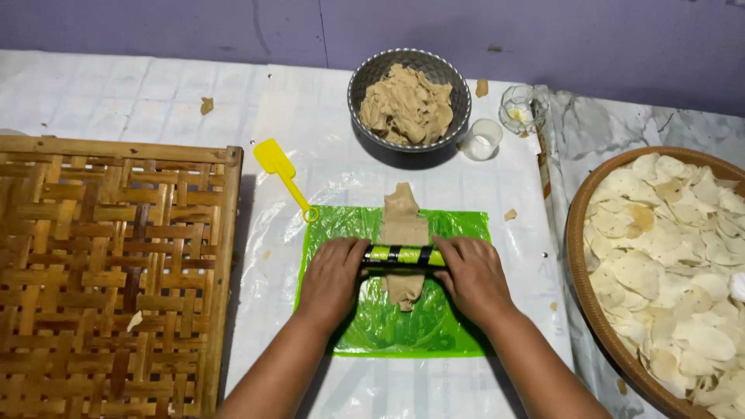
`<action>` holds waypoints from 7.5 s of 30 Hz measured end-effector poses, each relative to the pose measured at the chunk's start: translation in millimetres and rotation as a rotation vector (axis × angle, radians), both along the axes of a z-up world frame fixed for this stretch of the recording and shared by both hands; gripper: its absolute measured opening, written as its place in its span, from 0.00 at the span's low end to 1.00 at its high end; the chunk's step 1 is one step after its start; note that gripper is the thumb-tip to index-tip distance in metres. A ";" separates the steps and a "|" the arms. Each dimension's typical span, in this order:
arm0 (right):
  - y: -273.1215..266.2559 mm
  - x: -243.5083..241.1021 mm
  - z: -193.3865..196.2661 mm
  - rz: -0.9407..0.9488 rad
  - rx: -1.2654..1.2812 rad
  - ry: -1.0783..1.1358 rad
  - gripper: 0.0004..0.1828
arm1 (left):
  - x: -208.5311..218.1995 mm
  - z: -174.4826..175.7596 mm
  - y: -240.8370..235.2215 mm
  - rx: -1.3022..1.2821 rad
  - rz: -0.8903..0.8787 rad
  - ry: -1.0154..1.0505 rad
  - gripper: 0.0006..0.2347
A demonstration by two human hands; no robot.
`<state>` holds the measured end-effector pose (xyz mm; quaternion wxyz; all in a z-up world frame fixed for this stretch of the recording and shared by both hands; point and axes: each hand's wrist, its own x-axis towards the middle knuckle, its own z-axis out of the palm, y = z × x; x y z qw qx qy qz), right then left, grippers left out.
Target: The person flattens a piece of dough on a green cutting board using a rolling pin. They repeatedly roll the dough back and forth, occasionally using a yellow spatula to lift and adjust the dough. The person also adds more dough from a metal bowl to the flattened sheet and continues rolling.
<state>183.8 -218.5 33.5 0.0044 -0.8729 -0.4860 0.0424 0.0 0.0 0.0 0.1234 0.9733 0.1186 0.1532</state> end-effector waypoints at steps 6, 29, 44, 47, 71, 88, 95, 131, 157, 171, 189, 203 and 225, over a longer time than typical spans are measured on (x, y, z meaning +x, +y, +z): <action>-22.2 -58.1 -21.4 -0.022 0.250 -0.143 0.46 | -33.9 5.2 -31.5 -0.069 0.054 -0.041 0.22; 57.7 22.7 4.7 -0.341 -0.096 0.185 0.38 | 62.7 42.9 7.6 -0.155 0.208 0.372 0.26; -35.5 -75.3 -54.0 -0.146 0.209 -0.187 0.46 | -45.3 -14.6 -60.7 -0.005 0.133 -0.016 0.26; -12.0 -52.9 -25.5 -0.201 0.078 -0.040 0.45 | -17.1 3.8 -42.9 -0.095 0.124 0.157 0.27; 38.3 9.8 12.9 -0.346 -0.175 0.301 0.39 | 47.0 21.8 3.0 -0.113 0.224 0.306 0.25; 6.1 -50.2 -3.1 -0.354 -0.091 0.125 0.35 | -6.2 29.1 -33.0 -0.148 0.191 0.321 0.25; -3.8 -55.7 -17.3 -0.325 -0.021 0.085 0.36 | -15.8 21.8 -33.0 -0.128 0.142 0.280 0.24; -1.6 -46.4 -4.7 -0.245 -0.050 0.132 0.36 | -2.7 24.6 -21.2 -0.130 0.088 0.270 0.24; -38.5 -71.2 -27.6 -0.235 -0.071 0.159 0.42 | -49.8 11.3 -51.1 -0.108 0.116 0.267 0.24; -28.1 -84.5 -14.8 -0.318 0.068 0.021 0.36 | -41.9 14.5 -59.5 -0.075 0.162 0.223 0.24; -104.3 -82.4 -18.0 -0.116 0.111 0.097 0.32 | -92.3 -5.8 -62.5 0.038 0.047 -0.090 0.23; -19.7 -58.2 -17.2 -0.265 0.036 0.033 0.47 | -6.5 -12.8 -44.2 0.013 0.250 0.041 0.27; 17.6 -28.5 -44.5 -0.230 0.081 -0.050 0.42 | 24.7 -21.4 -9.7 0.016 0.203 -0.011 0.23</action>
